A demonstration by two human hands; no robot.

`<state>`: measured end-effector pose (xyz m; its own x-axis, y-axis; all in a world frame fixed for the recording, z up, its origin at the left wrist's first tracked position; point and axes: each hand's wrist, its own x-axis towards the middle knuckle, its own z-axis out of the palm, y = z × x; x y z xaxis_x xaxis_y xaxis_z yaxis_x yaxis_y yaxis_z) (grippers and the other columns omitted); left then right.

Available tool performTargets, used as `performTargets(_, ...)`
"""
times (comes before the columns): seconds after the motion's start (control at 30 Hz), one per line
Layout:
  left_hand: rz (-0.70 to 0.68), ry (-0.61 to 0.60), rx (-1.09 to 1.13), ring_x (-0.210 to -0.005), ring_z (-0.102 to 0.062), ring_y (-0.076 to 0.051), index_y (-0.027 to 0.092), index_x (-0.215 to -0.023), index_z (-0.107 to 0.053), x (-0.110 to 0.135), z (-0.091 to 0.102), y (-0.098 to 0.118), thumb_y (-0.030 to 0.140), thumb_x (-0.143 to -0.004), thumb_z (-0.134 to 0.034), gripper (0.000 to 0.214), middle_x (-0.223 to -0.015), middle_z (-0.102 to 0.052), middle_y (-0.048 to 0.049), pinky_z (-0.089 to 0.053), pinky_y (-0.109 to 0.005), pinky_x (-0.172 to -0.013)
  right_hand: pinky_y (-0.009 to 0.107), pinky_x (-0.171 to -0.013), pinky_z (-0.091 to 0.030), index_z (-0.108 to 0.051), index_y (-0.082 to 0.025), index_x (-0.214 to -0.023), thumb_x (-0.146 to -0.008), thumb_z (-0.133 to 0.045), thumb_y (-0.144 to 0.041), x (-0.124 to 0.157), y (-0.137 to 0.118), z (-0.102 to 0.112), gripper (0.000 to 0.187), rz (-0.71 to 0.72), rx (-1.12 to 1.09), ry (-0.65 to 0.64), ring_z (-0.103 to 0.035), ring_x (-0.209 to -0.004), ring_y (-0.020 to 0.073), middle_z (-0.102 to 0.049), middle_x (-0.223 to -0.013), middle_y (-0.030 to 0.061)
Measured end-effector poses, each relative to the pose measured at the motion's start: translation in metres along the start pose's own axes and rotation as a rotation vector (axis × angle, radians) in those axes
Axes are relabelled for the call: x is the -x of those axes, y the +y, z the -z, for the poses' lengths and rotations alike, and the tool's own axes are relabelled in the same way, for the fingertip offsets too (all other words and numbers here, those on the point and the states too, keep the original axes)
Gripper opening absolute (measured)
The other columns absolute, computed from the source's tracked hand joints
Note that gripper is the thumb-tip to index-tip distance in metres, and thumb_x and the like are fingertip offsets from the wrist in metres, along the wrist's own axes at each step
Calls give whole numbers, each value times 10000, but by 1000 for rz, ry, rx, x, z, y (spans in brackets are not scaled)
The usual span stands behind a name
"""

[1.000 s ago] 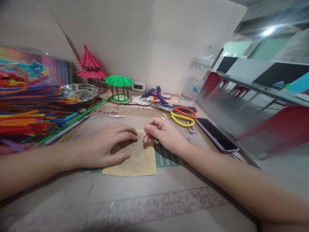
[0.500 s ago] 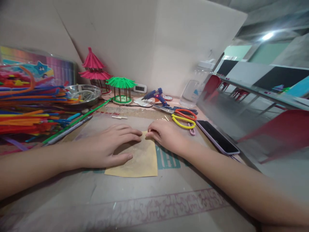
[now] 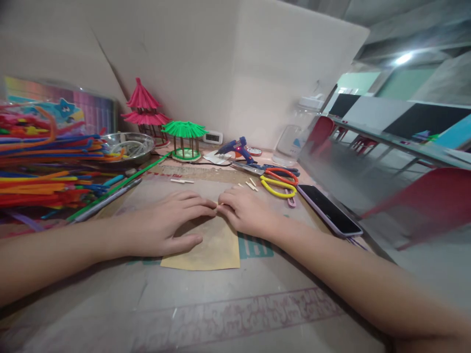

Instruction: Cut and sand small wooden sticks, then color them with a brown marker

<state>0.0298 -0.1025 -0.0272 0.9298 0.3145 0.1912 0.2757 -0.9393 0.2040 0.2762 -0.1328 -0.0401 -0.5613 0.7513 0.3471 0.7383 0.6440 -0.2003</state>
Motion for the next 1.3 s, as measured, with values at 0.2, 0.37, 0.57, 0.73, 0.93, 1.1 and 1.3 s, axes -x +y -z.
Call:
performTargets(0.2, 3, -3, 1, -1254, -545, -320, 165, -1299, -630, 1, 0, -1, 428, -919, -591, 464, -1352, -633, -123, -403, -494, -1092, 333, -750, -452, -717, -169, -1019, -1019, -487, -235, 2, 1, -1, 239, -2, -36, 126, -623, -832, 210, -721, -882, 85)
performTargets(0.37, 5, 13, 12, -1258, -547, -319, 175, -1325, -619, 0, -1, -2, 426, -922, -592, 475, -1365, -631, -115, -403, -499, -1094, 335, -761, -484, -703, -198, -972, -989, -532, -239, 5, 4, -2, 177, -75, -114, 244, -652, -819, 202, -733, -880, 67)
performTargets(0.57, 3, 14, 21, -1264, -542, -322, 167, -1323, -621, 2, -1, -2, 422, -923, -590, 476, -1362, -631, -121, -401, -500, -1099, 304, -675, -461, -606, -197, -862, -933, -565, -234, 3, -2, 0, 90, -177, -157, 258, -602, -721, 182, -675, -792, 42)
performTargets(0.73, 8, 9, 23, -1261, -547, -321, 174, -1318, -624, 3, 0, -1, 428, -929, -587, 466, -1357, -634, -123, -401, -498, -1101, 298, -651, -424, -553, -201, -808, -894, -574, -218, 6, -1, 3, 90, -145, -81, 248, -561, -694, 177, -630, -752, 32)
performTargets(0.93, 5, 0, 17, -1260, -543, -322, 176, -1297, -630, 1, 1, -1, 434, -933, -574, 450, -1361, -630, -126, -406, -498, -1093, 306, -683, -424, -603, -179, -838, -914, -618, -229, 3, -4, -2, 91, -133, -60, 149, -572, -744, 188, -657, -797, 53)
performTargets(1.1, 12, -13, 17, -1271, -536, -315, 167, -1323, -611, 1, 0, -1, 438, -940, -562, 472, -1375, -621, -125, -397, -495, -1105, 315, -741, -450, -652, -181, -849, -928, -620, -195, -1, 4, -8, 86, -175, -162, 140, -604, -795, 189, -697, -835, 51)
performTargets(1.3, 12, -13, 13, -1284, -525, -314, 164, -1326, -607, 2, 0, -1, 436, -939, -568, 476, -1388, -613, -123, -393, -498, -1116, 348, -795, -439, -635, -186, -903, -1012, -472, -201, 3, 12, -5, 197, -94, -31, 124, -591, -858, 215, -672, -880, 76)
